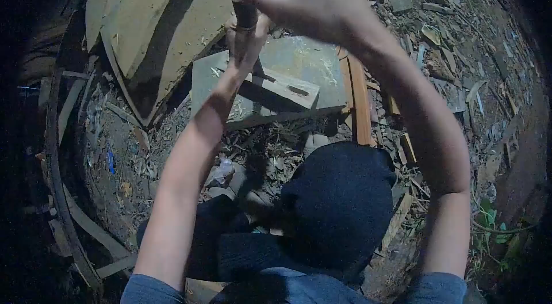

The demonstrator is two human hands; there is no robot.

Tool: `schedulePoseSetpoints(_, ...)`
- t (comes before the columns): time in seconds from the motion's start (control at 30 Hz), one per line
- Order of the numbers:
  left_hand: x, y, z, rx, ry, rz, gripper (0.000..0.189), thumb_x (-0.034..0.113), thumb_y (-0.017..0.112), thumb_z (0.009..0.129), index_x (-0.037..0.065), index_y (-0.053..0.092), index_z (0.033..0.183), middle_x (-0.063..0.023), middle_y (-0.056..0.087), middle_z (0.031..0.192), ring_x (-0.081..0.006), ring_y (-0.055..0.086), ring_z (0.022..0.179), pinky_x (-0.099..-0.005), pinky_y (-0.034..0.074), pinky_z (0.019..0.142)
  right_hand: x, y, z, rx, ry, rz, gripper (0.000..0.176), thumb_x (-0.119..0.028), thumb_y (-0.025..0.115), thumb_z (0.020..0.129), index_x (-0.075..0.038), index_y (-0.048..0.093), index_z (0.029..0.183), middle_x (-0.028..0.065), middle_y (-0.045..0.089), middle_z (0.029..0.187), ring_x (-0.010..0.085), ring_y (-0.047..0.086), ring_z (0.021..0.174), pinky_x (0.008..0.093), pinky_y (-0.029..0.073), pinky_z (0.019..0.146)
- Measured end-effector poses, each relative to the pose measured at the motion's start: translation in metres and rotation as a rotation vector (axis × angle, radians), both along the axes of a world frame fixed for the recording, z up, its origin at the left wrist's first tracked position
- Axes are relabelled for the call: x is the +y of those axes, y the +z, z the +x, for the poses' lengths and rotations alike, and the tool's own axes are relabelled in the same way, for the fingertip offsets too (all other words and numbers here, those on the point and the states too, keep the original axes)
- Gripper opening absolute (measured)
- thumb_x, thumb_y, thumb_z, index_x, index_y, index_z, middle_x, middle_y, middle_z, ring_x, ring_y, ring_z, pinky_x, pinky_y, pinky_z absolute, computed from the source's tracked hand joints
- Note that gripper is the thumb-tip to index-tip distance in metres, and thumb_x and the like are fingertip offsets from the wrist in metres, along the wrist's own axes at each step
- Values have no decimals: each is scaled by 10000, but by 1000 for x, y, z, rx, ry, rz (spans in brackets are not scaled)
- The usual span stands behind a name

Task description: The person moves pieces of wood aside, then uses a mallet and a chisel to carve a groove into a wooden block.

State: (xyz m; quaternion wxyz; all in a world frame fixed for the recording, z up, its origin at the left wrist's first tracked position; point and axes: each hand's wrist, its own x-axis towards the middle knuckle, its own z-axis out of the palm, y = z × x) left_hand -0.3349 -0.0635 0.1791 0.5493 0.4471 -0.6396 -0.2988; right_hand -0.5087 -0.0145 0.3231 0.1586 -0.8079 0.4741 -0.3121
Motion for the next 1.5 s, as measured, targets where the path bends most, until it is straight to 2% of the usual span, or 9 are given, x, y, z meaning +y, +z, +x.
schedulePoseSetpoints(0.03,-5,-6,1,19,-6,11,182,203,643,856,36,579,819,-28,560,646,-105,494,616,-307,431,578,-1,-13,1,34,-13,-85,591,-510,621,784,-55,543,1153,208,659,820,335,678,764,450,535,689)
schedulePoseSetpoints(0.07,-7,-3,1,140,-106,-129,267,224,630,872,9,523,756,2,524,605,-97,439,594,-308,404,544,6,-13,5,338,-73,-22,609,-529,596,770,-69,528,1163,245,655,810,415,657,798,500,523,700)
schedulePoseSetpoints(0.17,-6,-2,0,181,-76,-27,301,223,642,869,8,505,708,19,516,589,-83,433,566,-300,389,523,1,-45,-9,-181,47,87,625,-529,632,771,-26,516,1122,200,656,785,342,667,773,433,512,731)
schedulePoseSetpoints(0.3,8,11,3,138,-6,-1,262,219,674,845,61,555,672,35,534,584,-66,477,539,-262,395,519,33,-100,-25,-385,-30,269,682,-552,630,781,-4,509,1168,233,655,895,333,664,824,429,503,770)
schedulePoseSetpoints(0.43,10,30,18,296,86,222,254,204,691,841,134,484,713,33,470,583,-70,427,474,-241,378,469,71,-156,-42,173,-178,367,701,-584,603,799,-29,466,1204,253,649,771,438,651,738,496,510,688)
schedulePoseSetpoints(0.57,-7,45,48,591,108,265,303,215,665,865,163,412,706,43,357,575,-78,382,463,-258,355,467,92,-185,-39,272,-142,462,681,-541,605,807,-43,422,1235,244,646,738,447,641,720,514,500,649)
schedulePoseSetpoints(0.93,-14,36,46,295,-53,214,289,237,654,877,154,432,712,33,397,552,-80,359,463,-261,332,481,102,-197,-32,296,-156,504,707,-477,636,790,-64,365,1296,226,647,725,429,642,725,508,487,630)
schedulePoseSetpoints(1.37,-17,23,28,219,64,183,274,238,697,846,123,488,711,35,446,542,-69,399,449,-253,355,456,102,-199,-30,283,-165,485,686,-476,637,792,-64,362,1267,210,640,700,435,631,700,524,475,620)
schedulePoseSetpoints(1.5,-19,19,19,123,67,52,227,198,730,814,80,557,726,17,527,568,-68,485,471,-234,402,450,97,-205,-36,183,-171,570,758,-523,638,794,-40,382,1318,260,649,866,422,643,861,477,499,735)
